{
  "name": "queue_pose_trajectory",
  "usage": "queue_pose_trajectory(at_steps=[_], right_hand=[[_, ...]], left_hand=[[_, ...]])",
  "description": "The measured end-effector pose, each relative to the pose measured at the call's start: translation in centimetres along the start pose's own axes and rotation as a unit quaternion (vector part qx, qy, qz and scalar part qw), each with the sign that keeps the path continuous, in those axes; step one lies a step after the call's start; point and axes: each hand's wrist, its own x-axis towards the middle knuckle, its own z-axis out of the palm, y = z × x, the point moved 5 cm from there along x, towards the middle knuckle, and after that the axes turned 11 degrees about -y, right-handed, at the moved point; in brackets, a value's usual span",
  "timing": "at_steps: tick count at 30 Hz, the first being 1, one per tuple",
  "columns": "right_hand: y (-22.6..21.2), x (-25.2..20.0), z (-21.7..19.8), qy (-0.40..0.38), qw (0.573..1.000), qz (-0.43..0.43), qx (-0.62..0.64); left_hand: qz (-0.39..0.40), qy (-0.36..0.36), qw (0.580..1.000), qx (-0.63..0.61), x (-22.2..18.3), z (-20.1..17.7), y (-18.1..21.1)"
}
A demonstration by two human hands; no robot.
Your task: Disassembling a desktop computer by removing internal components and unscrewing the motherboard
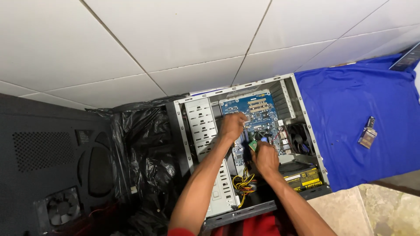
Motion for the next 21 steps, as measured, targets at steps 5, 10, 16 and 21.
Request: queue_pose_trajectory(at_steps=[5,10,16,21], right_hand=[[0.7,4.4,4.2,-0.002,1.0,-0.01,0.005],[-1.4,3.2,3.0,-0.026,1.0,-0.018,0.004],[-2.2,2.7,3.4,-0.048,0.999,-0.014,-0.017],[-3.5,1.1,1.2,-0.055,0.998,0.007,-0.002]], left_hand=[[-0.092,-0.079,0.992,0.027,5.3,5.3,-5.5],[-0.176,-0.106,0.978,-0.026,4.3,3.9,-5.2],[-0.126,-0.103,0.986,0.035,3.2,2.7,-4.0],[-0.124,-0.108,0.986,0.015,2.3,1.9,-2.8]])
